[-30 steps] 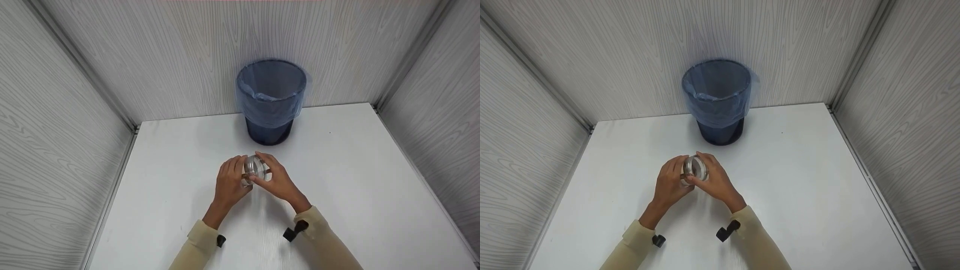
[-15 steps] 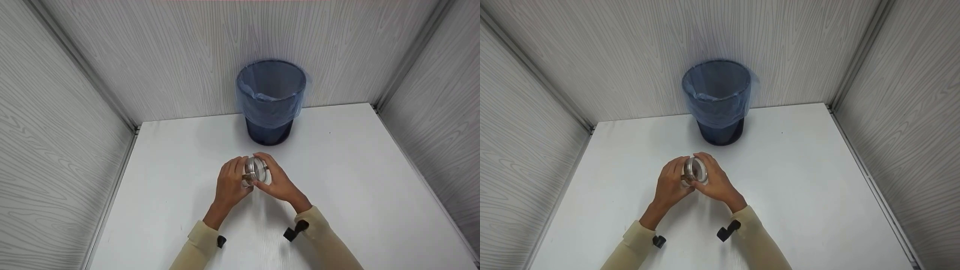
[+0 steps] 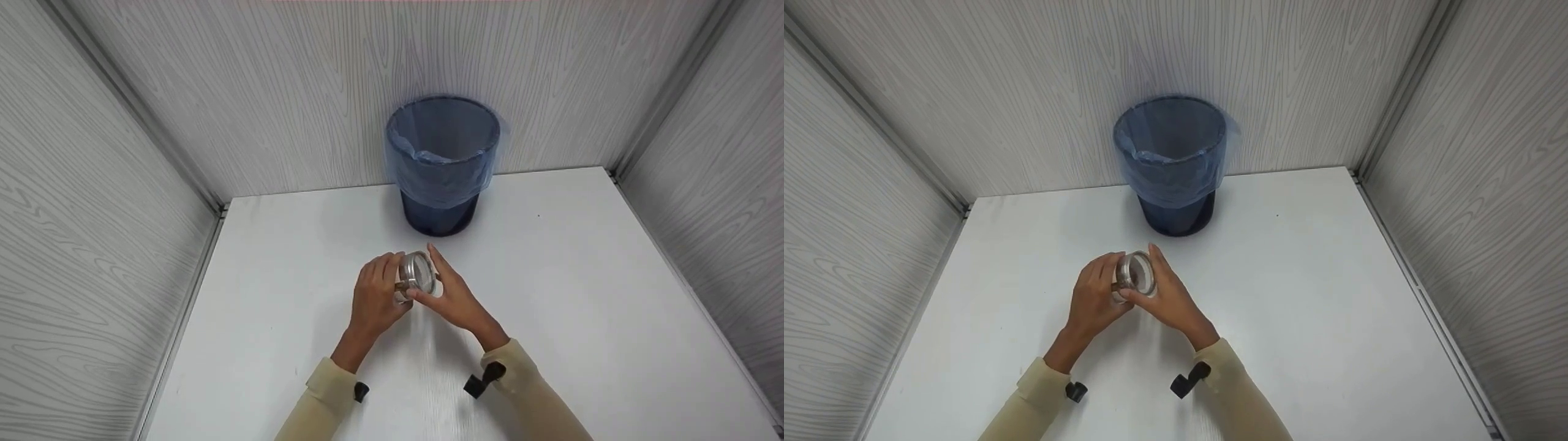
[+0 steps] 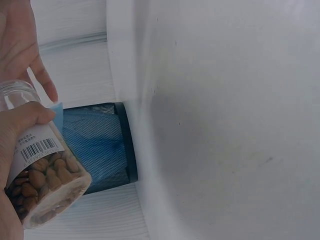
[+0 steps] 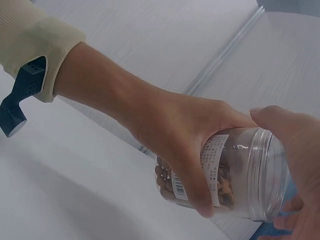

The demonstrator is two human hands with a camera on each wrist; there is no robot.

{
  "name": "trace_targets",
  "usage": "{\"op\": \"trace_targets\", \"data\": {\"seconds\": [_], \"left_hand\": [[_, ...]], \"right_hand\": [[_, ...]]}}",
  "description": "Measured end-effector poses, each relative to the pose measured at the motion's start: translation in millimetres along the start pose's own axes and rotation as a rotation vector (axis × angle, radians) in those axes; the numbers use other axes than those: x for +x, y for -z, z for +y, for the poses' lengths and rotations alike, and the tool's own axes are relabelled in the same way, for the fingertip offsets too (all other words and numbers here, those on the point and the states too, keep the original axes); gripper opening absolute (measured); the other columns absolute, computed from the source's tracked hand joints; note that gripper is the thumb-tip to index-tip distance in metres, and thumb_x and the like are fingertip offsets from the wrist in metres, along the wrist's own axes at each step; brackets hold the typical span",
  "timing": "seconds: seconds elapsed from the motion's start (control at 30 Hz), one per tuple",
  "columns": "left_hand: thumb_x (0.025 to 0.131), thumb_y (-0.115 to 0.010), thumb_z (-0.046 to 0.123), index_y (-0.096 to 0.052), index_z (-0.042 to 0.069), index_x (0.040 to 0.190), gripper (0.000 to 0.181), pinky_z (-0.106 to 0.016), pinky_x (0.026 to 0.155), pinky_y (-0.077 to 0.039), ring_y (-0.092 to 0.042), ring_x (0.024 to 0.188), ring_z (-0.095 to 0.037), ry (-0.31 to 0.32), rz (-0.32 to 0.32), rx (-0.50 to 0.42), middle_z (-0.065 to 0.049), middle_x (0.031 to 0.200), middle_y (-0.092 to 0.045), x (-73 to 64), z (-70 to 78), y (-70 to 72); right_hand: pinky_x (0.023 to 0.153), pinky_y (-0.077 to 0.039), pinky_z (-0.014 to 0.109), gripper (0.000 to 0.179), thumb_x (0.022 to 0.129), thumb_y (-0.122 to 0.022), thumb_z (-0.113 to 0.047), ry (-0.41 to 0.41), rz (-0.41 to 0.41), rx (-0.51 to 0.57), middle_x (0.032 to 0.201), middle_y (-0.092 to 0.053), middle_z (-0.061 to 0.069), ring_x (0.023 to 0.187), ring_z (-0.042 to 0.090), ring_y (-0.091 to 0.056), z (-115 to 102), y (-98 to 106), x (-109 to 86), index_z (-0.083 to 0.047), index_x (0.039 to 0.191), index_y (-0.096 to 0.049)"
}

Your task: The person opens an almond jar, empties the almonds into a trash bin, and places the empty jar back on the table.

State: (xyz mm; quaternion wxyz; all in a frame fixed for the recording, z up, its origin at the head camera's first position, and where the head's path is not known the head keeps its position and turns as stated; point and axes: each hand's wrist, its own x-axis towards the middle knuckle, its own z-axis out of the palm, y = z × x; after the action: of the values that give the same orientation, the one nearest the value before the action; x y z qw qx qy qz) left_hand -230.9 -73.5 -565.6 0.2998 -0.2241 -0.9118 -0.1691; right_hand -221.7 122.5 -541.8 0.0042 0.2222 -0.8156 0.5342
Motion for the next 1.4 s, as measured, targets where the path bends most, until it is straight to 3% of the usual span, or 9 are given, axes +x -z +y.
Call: {"op": "trace_targets", "data": {"seconds": [0.23,0.4,0.63,0.87,1.07,1.27,1.4], "left_hand": [[0.066,-0.092,0.034,-0.052,0.008,0.141,0.088,-0.041,0.110,-0.044,-0.058,0.121,-0.026,0.003,-0.011,0.007,-0.010,0.129,-0.061,-1.9,0.0,-0.7],[0.065,-0.092,0.034,-0.051,0.008,0.142,0.091,-0.040,0.111,-0.043,-0.057,0.123,-0.026,0.007,-0.019,0.007,-0.010,0.130,-0.061,-2.7,1.2,0.4],[0.067,-0.091,0.035,-0.051,0.008,0.142,0.089,-0.040,0.111,-0.043,-0.057,0.123,-0.025,0.003,-0.021,0.013,-0.010,0.130,-0.061,-4.4,2.0,-1.6],[0.067,-0.093,0.039,-0.051,0.008,0.142,0.091,-0.039,0.112,-0.043,-0.057,0.124,-0.025,-0.001,-0.025,0.010,-0.010,0.131,-0.061,-5.6,3.6,-2.0],[0.064,-0.095,0.037,-0.052,0.008,0.141,0.093,-0.039,0.111,-0.043,-0.057,0.123,-0.024,-0.008,-0.026,0.016,-0.009,0.130,-0.061,-5.7,4.8,-2.6],[0.066,-0.093,0.035,-0.052,0.008,0.140,0.089,-0.039,0.110,-0.044,-0.058,0.121,-0.024,-0.015,-0.018,0.013,-0.009,0.128,-0.061,-5.1,5.5,-3.1],[0.067,-0.091,0.035,-0.053,0.008,0.139,0.086,-0.040,0.109,-0.045,-0.059,0.120,-0.025,-0.012,-0.010,0.007,-0.009,0.128,-0.062,-4.0,4.8,-3.4]], "right_hand": [[0.112,-0.040,0.051,0.100,0.092,-0.072,-0.048,-0.072,-0.037,0.037,0.166,-0.023,0.014,0.150,0.025,-0.029,0.5,-1.5,1.2,-0.005,0.161,-0.014],[0.108,-0.045,0.051,0.097,0.092,-0.072,-0.048,-0.070,-0.026,0.056,0.163,-0.030,0.017,0.146,0.028,-0.036,2.1,-1.2,1.8,-0.002,0.160,-0.021],[0.102,-0.050,0.052,0.093,0.089,-0.077,-0.044,-0.069,-0.016,0.033,0.156,-0.041,0.011,0.140,0.028,-0.044,4.2,0.9,0.5,-0.007,0.159,-0.029],[0.102,-0.049,0.055,0.092,0.088,-0.080,-0.035,-0.021,-0.043,0.009,0.154,-0.043,0.012,0.138,0.030,-0.045,5.0,3.4,-0.2,-0.009,0.159,-0.028],[0.102,-0.048,0.056,0.088,0.086,-0.079,-0.015,0.042,-0.055,0.009,0.151,-0.044,0.010,0.135,0.030,-0.046,7.1,4.1,0.3,-0.011,0.159,-0.030],[0.103,-0.044,0.060,0.091,0.078,-0.073,0.000,0.091,-0.060,0.031,0.154,-0.041,0.008,0.140,0.029,-0.041,7.1,5.3,0.7,-0.012,0.158,-0.031],[0.109,-0.038,0.060,0.094,0.077,-0.072,0.000,0.125,-0.071,0.037,0.158,-0.037,0.009,0.146,0.027,-0.035,6.8,5.5,1.1,-0.012,0.159,-0.027]]}}
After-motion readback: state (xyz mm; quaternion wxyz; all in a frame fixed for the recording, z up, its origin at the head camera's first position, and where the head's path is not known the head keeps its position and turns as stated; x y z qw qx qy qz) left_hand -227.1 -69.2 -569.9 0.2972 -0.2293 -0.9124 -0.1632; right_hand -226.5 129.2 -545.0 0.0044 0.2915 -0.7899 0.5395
